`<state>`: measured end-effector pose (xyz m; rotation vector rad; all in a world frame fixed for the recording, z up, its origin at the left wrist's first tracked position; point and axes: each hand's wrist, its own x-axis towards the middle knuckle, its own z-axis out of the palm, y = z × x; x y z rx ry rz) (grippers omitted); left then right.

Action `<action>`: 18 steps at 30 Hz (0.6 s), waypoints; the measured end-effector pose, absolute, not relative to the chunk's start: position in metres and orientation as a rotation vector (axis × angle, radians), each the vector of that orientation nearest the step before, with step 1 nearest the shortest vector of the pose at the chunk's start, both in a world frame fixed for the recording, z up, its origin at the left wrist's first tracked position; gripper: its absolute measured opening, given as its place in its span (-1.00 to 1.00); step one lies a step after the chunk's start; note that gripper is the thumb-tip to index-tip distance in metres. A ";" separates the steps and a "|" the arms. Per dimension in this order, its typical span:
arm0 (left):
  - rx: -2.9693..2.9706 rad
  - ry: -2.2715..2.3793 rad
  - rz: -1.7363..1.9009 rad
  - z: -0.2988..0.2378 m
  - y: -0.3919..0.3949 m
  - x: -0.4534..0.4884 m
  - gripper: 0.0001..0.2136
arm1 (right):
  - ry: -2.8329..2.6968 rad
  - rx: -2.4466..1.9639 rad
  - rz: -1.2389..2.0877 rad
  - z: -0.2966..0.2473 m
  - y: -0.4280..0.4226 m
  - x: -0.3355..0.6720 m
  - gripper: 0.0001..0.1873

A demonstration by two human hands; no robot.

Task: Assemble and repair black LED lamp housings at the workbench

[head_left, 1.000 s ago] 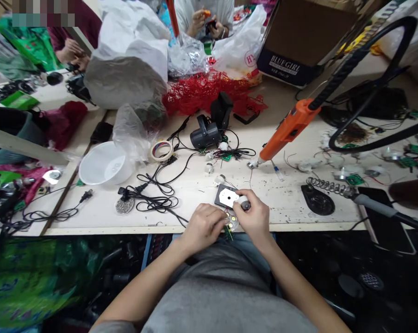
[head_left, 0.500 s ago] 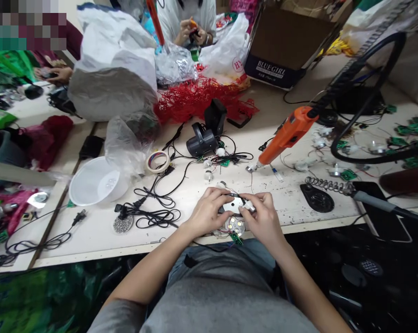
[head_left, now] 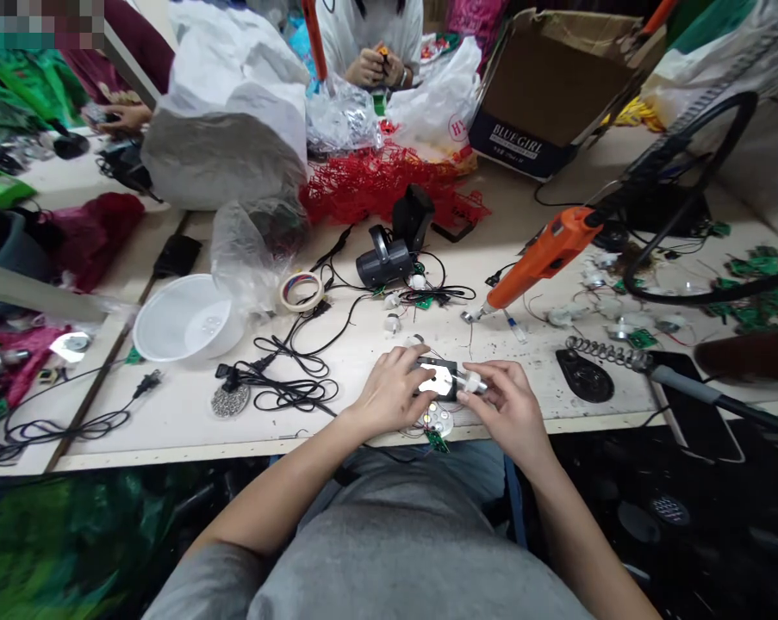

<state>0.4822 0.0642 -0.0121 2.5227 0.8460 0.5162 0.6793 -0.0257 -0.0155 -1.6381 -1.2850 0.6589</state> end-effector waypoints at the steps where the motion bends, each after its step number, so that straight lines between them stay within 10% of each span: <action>1: 2.480 0.863 0.539 -0.013 0.065 0.483 -0.76 | -1.335 -1.619 0.665 -0.014 -0.026 0.679 -0.66; 18: 2.158 0.977 0.623 -0.020 0.061 0.487 -0.63 | -2.191 -1.713 0.251 0.010 0.015 0.657 -0.93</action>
